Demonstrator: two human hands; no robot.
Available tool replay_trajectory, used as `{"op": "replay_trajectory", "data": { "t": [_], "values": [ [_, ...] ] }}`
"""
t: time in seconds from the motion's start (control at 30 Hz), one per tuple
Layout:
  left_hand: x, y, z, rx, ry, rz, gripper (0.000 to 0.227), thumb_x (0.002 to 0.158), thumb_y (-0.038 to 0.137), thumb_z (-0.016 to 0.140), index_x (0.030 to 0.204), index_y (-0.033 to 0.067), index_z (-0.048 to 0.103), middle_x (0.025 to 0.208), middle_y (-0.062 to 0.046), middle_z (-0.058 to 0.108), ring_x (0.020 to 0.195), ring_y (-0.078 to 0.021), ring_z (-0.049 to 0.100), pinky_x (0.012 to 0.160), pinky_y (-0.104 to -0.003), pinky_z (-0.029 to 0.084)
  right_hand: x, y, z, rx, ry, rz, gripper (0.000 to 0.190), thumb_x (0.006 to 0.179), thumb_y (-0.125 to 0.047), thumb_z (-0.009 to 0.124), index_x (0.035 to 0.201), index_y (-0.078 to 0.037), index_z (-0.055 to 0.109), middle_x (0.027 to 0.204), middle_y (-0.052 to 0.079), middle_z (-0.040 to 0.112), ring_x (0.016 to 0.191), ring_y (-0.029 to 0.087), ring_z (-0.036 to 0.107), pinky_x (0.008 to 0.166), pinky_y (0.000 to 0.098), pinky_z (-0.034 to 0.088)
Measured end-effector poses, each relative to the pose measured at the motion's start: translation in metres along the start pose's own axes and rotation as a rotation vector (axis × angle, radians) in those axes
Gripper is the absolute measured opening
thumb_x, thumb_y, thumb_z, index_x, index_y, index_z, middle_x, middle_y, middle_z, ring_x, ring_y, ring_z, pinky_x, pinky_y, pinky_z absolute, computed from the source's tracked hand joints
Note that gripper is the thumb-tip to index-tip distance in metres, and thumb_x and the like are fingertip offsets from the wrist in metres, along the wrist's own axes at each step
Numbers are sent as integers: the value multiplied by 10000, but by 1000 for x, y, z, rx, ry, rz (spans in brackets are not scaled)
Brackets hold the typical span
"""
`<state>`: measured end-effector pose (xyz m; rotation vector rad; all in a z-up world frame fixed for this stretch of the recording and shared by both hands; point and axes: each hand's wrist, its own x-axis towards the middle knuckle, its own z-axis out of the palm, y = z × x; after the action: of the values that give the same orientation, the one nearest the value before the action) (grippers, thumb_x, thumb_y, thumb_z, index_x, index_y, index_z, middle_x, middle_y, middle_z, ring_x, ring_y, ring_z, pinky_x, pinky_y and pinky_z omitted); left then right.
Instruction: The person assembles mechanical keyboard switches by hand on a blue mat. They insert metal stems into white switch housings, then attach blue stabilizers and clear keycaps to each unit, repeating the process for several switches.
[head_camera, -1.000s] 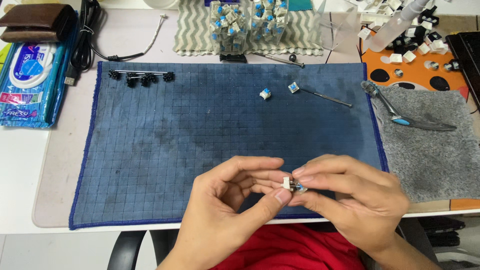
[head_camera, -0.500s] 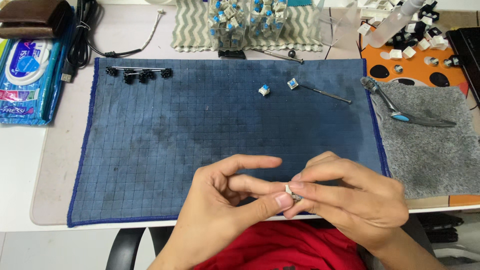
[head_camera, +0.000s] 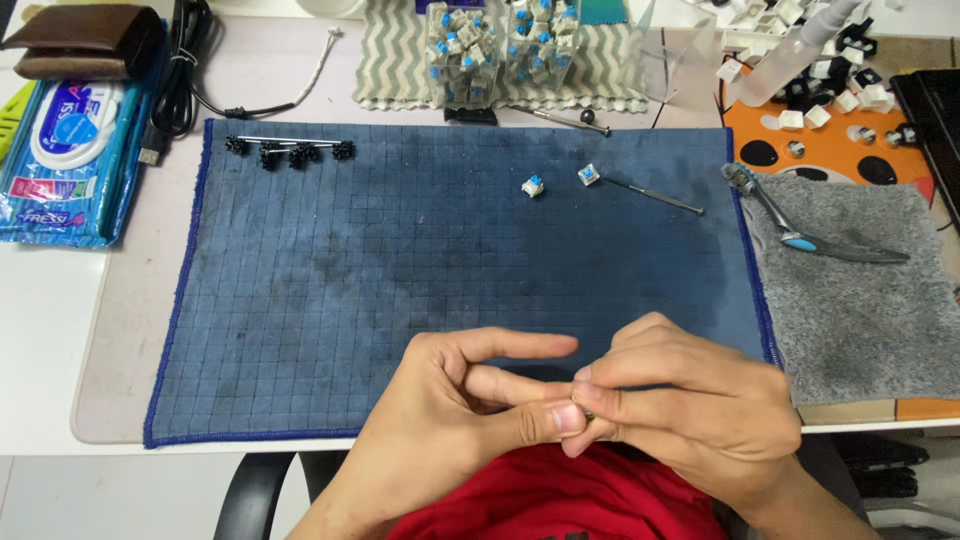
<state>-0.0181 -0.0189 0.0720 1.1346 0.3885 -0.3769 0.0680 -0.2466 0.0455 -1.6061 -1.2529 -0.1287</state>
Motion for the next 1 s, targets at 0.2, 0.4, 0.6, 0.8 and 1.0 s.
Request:
{"op": "replay_trajectory", "data": {
  "t": [0.2,0.4,0.6,0.8,1.0],
  "values": [
    [2,-6,-1,-44,-140,14,465,844,23,935,1299,-64,896,1041,-213,946,946,-183,899,958,-307,744,1,-1,-9,-4,-24,-39,217,956,-183,844,1114,-34,855,1109,138,910,910,219,924,798,372,603],
    [9,5,6,-58,-75,24,536,801,8,953,1325,-90,886,1014,-222,955,957,-236,928,947,-332,777,5,1,-17,-108,-92,-45,211,1029,-157,795,1205,-45,830,1239,147,876,995,235,902,846,400,579],
    [24,-5,9,117,99,522,481,885,64,949,1349,16,832,1135,-142,964,965,-115,855,967,-281,733,15,10,-21,-171,-10,182,529,856,-238,994,1337,-161,788,1324,132,856,1144,229,904,1055,325,712],
    [23,15,2,533,251,928,491,973,148,940,1422,106,744,1223,-22,930,1151,-58,882,1124,-238,668,32,15,-22,320,171,659,280,960,104,789,1231,48,832,1184,196,857,1097,250,898,998,316,731],
    [33,24,3,334,192,867,629,920,106,960,1489,52,698,1297,-163,895,1178,-196,889,1109,-309,739,42,21,-17,382,215,657,331,903,152,837,1223,71,816,1110,201,876,1065,243,879,1040,328,727]
  ]
}}
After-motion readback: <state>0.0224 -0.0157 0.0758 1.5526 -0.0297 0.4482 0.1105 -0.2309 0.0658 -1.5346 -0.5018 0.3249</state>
